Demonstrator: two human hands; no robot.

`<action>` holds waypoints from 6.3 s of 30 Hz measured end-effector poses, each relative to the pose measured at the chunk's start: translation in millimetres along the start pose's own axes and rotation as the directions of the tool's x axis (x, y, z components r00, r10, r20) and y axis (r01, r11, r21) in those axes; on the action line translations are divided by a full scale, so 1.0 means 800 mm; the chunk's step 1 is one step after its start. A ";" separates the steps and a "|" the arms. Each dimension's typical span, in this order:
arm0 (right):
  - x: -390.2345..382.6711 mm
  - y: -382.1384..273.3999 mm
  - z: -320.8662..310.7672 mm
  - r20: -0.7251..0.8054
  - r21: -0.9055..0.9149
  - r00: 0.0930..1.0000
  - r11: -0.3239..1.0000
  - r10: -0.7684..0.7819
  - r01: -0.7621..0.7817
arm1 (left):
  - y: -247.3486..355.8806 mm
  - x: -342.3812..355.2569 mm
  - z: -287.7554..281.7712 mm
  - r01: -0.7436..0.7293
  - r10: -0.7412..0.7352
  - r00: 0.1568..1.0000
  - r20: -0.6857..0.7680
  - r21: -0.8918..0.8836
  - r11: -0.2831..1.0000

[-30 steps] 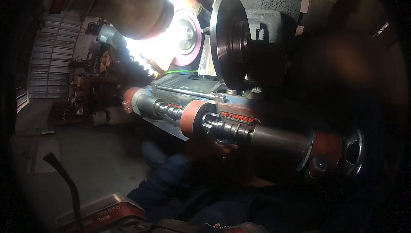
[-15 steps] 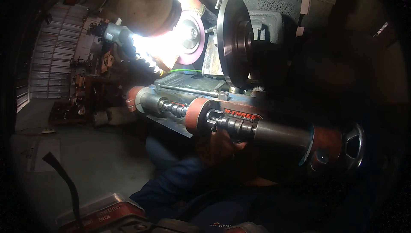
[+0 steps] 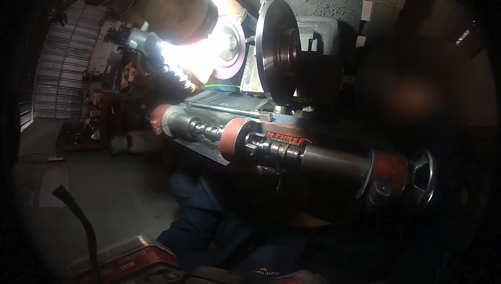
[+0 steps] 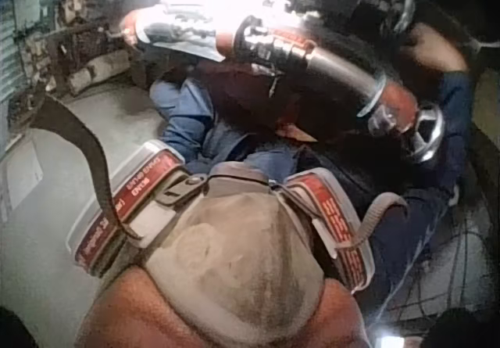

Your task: The person grinds a cylindrical metal component using a precision grinding machine, adjusting the machine's feed controls and measuring the part with a caliper between grinding stages.

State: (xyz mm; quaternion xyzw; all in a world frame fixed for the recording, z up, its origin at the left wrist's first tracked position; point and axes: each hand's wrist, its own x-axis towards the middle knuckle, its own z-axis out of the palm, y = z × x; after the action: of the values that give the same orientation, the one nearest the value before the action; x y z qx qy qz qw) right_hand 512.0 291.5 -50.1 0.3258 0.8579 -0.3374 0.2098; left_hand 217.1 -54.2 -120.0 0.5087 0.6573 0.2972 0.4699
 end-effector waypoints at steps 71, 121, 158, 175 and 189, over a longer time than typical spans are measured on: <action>0.045 0.097 0.018 -0.527 0.384 0.849 0.904 0.046 0.189 | 0.009 0.035 -0.039 0.440 -0.199 0.841 0.503 -0.423 0.792; 0.017 0.066 0.017 -0.394 0.611 0.915 0.769 0.088 0.188 | 0.052 0.014 -0.058 0.320 -0.186 0.907 0.379 -0.332 0.887; 0.025 0.036 -0.008 -0.463 0.153 0.883 0.974 -0.080 0.169 | 0.003 0.036 -0.043 0.054 0.055 0.924 0.378 -0.271 0.961; -0.006 0.041 0.056 -0.318 0.254 0.942 0.947 -0.109 0.195 | 0.000 0.038 -0.043 0.258 -0.127 0.888 0.442 -0.250 0.933; 0.026 0.039 0.094 -0.431 0.311 0.900 0.925 -0.065 0.216 | 0.010 0.036 -0.050 0.054 0.017 0.938 0.346 -0.193 0.980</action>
State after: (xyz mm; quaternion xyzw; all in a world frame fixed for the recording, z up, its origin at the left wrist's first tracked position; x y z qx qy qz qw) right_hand 529.9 263.4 -127.3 0.3580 0.8299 -0.4231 -0.0632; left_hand 182.4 -21.5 -107.2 0.4970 0.5362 0.2632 0.6294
